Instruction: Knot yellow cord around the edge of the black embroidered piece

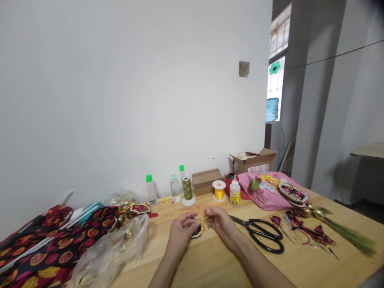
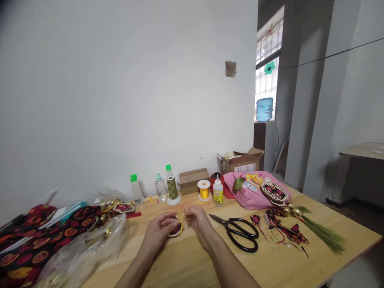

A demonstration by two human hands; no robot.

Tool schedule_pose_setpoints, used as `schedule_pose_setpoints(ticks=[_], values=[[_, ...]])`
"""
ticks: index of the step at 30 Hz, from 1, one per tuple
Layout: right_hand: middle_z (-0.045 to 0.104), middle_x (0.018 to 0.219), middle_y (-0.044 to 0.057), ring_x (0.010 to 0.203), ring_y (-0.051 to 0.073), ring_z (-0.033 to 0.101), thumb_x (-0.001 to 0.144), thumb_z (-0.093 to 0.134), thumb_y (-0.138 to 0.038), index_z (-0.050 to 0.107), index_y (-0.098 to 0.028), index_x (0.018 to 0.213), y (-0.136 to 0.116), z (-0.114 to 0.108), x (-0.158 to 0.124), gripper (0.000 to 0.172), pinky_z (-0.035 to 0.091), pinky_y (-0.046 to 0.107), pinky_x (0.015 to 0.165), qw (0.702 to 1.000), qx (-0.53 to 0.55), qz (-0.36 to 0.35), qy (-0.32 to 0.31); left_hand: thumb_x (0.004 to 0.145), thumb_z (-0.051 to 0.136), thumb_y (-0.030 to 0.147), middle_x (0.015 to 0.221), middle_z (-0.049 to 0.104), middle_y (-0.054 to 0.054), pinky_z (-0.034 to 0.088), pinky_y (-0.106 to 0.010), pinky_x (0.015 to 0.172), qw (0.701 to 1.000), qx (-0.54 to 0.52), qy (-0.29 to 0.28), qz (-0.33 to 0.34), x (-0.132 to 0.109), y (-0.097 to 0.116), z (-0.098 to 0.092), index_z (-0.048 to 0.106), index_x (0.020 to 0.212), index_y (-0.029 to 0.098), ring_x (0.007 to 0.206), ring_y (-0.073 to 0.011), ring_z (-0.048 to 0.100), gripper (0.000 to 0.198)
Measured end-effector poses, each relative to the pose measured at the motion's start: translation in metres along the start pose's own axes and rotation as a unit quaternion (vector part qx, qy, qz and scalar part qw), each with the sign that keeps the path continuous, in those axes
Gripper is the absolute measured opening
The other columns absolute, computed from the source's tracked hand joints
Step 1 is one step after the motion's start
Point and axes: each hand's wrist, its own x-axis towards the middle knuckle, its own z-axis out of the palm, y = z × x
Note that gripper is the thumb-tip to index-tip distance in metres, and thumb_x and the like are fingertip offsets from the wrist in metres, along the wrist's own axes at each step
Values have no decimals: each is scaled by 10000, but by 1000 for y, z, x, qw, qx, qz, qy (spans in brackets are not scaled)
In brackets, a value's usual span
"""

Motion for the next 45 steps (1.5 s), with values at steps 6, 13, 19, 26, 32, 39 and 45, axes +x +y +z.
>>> schedule_pose_setpoints(ticks=[6,13,19,26,32,39,45], values=[[340,490,-45,455,84,365,618,383,-232,359,-188,554,-19,-5,-4,82,368,245,557,990,113,-45,-73,464,698,229,517,642,-15,420,-216,496,1000,11,12,8,3,-3,-2,600,737,108,473,-124,564,315],[458,539,-41,477,76,388,572,577,-264,521,-158,648,9,1,3,142,326,197,478,965,-241,-103,-9,502,676,188,540,654,-18,421,-207,501,1000,-1,-18,8,4,-5,-4,587,754,106,480,-114,563,279],[503,553,-23,485,78,413,581,594,-295,557,-128,754,25,-6,9,243,312,171,430,948,-308,-75,-16,499,680,176,559,666,-28,430,-211,528,1000,-2,-19,12,3,-7,-5,594,726,109,521,-127,581,251],[477,452,-36,443,73,364,691,483,-311,639,-148,600,17,-14,7,243,231,175,408,893,-431,-120,-49,480,692,219,566,661,-45,435,-231,528,1000,8,-4,11,4,-6,-4,615,704,103,522,-140,578,264],[518,509,-12,510,96,425,720,463,-291,652,-169,608,10,-10,5,252,277,187,467,859,-471,-186,-75,485,678,255,529,631,-28,425,-224,513,998,52,4,20,4,-7,-3,636,643,95,503,-134,556,229],[486,495,-11,487,86,393,731,435,-289,596,-137,527,19,-14,9,302,260,185,450,850,-494,-181,-30,494,659,249,534,622,-26,411,-217,494,998,49,-31,-2,7,-14,-2,652,640,84,476,-120,538,221],[434,431,-32,430,69,330,692,468,-319,621,-138,528,23,-18,10,288,197,185,406,856,-495,-151,12,444,679,248,483,616,-23,405,-219,474,997,72,-6,-26,2,-4,4,662,606,79,439,-120,526,235]])
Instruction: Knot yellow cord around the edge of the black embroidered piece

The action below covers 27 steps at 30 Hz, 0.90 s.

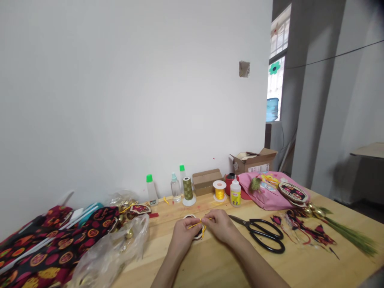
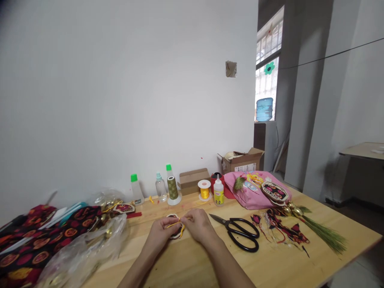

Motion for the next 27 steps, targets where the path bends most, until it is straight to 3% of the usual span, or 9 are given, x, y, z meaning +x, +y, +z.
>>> schedule_pose_setpoints(ticks=[9,15,22,27], values=[[444,400,-40,418,71,311,653,475,-428,645,-147,529,7,-2,3,352,189,186,399,998,34,42,16,463,672,271,507,644,-41,421,-234,495,999,23,20,15,1,-1,-1,680,617,88,469,-142,552,240],[549,512,-9,494,99,436,656,496,-366,641,-138,598,4,-5,4,276,283,191,456,997,43,54,27,455,672,252,521,654,-44,432,-251,522,999,30,35,14,2,-1,-3,679,604,91,485,-151,563,218],[548,650,26,695,151,475,692,475,-323,597,-156,579,0,-10,7,236,338,255,653,995,19,-14,100,481,662,257,511,645,-44,422,-238,515,1000,15,25,10,3,-3,-6,672,609,83,474,-137,556,216],[564,699,33,739,166,469,673,504,-296,587,-164,541,-5,-12,5,205,314,288,712,994,10,-24,102,480,664,235,481,625,-26,407,-219,484,999,4,34,17,3,-6,-7,643,561,89,452,-122,540,169]])
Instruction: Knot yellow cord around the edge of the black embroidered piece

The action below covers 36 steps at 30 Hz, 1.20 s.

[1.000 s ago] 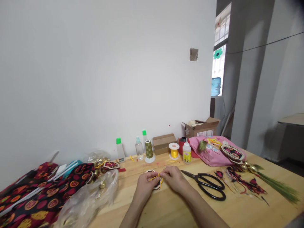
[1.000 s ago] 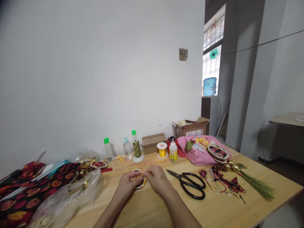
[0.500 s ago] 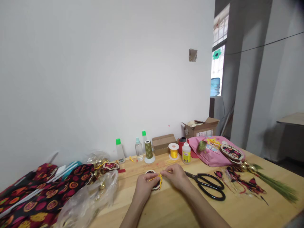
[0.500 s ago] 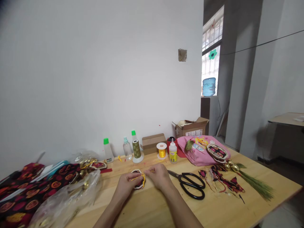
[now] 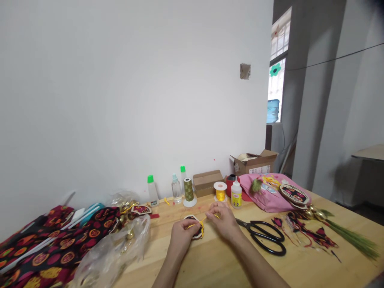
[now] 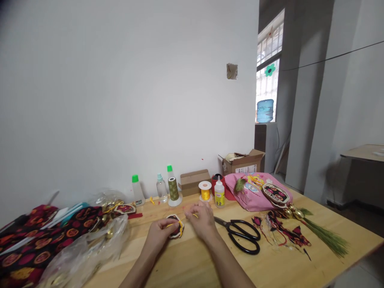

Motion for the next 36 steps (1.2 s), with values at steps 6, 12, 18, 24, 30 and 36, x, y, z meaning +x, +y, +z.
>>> schedule_pose_setpoints(ticks=[6,12,18,24,30,36], values=[[501,563,-10,566,112,445,735,401,-286,527,-144,601,-5,8,-5,233,332,214,540,991,103,46,-78,490,666,239,418,569,11,360,-180,414,996,-66,-57,0,-1,2,2,579,542,102,377,-73,472,171],[418,526,-34,535,98,392,704,419,-306,449,-150,528,-6,10,-3,236,310,205,515,985,144,80,-54,459,696,239,438,564,13,365,-180,431,994,-78,-73,-19,-4,3,5,607,634,82,389,-64,471,251],[438,502,-33,492,86,383,649,489,-339,499,-131,543,-8,9,-2,234,305,197,479,968,200,135,-63,457,695,266,440,574,9,377,-195,446,997,-47,-60,-32,-3,3,5,622,614,77,397,-78,486,256],[451,454,-46,424,59,352,541,601,-387,510,-121,543,-11,9,-4,281,268,177,426,943,263,182,-93,471,673,301,426,573,10,364,-195,437,999,8,-46,-25,-4,4,6,629,573,83,402,-100,496,245],[459,474,-43,436,58,358,537,612,-388,512,-121,549,-16,6,-4,286,269,177,435,934,299,174,-90,479,667,293,412,562,14,359,-187,422,999,7,-33,-26,-5,6,6,615,545,82,381,-89,480,227],[429,471,-48,438,64,352,548,595,-402,482,-127,532,-10,7,0,297,273,190,439,934,302,190,-33,462,687,282,439,588,-3,381,-190,436,998,-35,-18,-38,-2,6,6,625,585,79,399,-90,501,246]])
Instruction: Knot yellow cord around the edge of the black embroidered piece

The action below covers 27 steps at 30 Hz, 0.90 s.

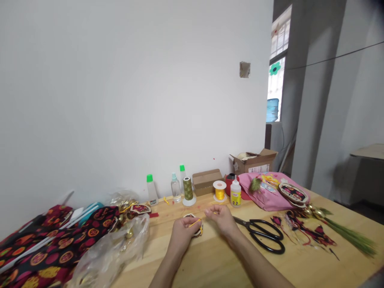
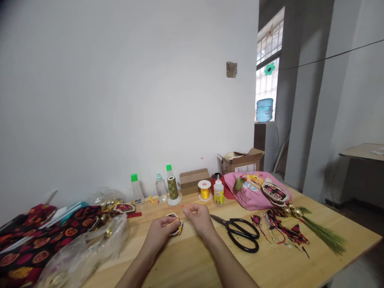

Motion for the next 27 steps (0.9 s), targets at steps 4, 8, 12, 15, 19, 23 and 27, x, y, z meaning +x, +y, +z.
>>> schedule_pose_setpoints(ticks=[4,8,12,15,19,23,27], values=[[399,473,-49,447,67,351,583,555,-415,448,-139,516,2,0,1,304,283,192,444,999,-23,-24,4,475,689,274,443,592,-6,364,-175,435,1000,-24,-13,11,1,-2,-1,637,586,80,400,-79,493,230],[407,492,-42,468,80,376,611,520,-432,445,-148,537,2,0,1,302,310,197,461,998,-48,-48,5,489,682,281,497,620,-30,369,-186,466,997,-57,-41,14,3,-6,-4,655,646,81,447,-99,518,256],[430,508,-33,493,92,405,607,521,-438,445,-151,533,1,0,0,306,331,205,480,997,-53,-56,0,476,682,306,479,621,-30,362,-189,450,998,-48,-32,8,5,-9,-5,661,639,79,425,-101,510,281],[444,513,-29,501,97,417,608,523,-420,453,-152,529,-1,1,0,289,335,208,486,998,-50,-50,-4,473,680,321,454,614,-20,364,-192,450,999,-42,-25,11,5,-8,-5,662,621,86,418,-102,508,277],[454,523,-25,504,95,412,612,529,-374,477,-142,543,-1,3,-2,247,330,208,488,997,-50,-48,-15,507,662,327,480,626,-31,371,-197,483,999,-20,-33,19,1,-3,-6,664,617,88,458,-113,526,263],[456,524,-24,500,91,399,604,540,-374,478,-141,533,-3,3,-3,251,319,205,480,998,-33,-46,-19,508,664,324,482,620,-35,358,-199,474,999,2,-31,17,0,-2,-6,655,599,76,445,-107,507,264],[431,490,-39,470,82,380,566,572,-410,470,-143,516,-5,3,-2,290,302,204,470,999,7,-31,-5,544,646,320,492,608,-29,337,-187,471,998,9,-47,29,-1,-2,-6,648,599,72,453,-92,484,254]])
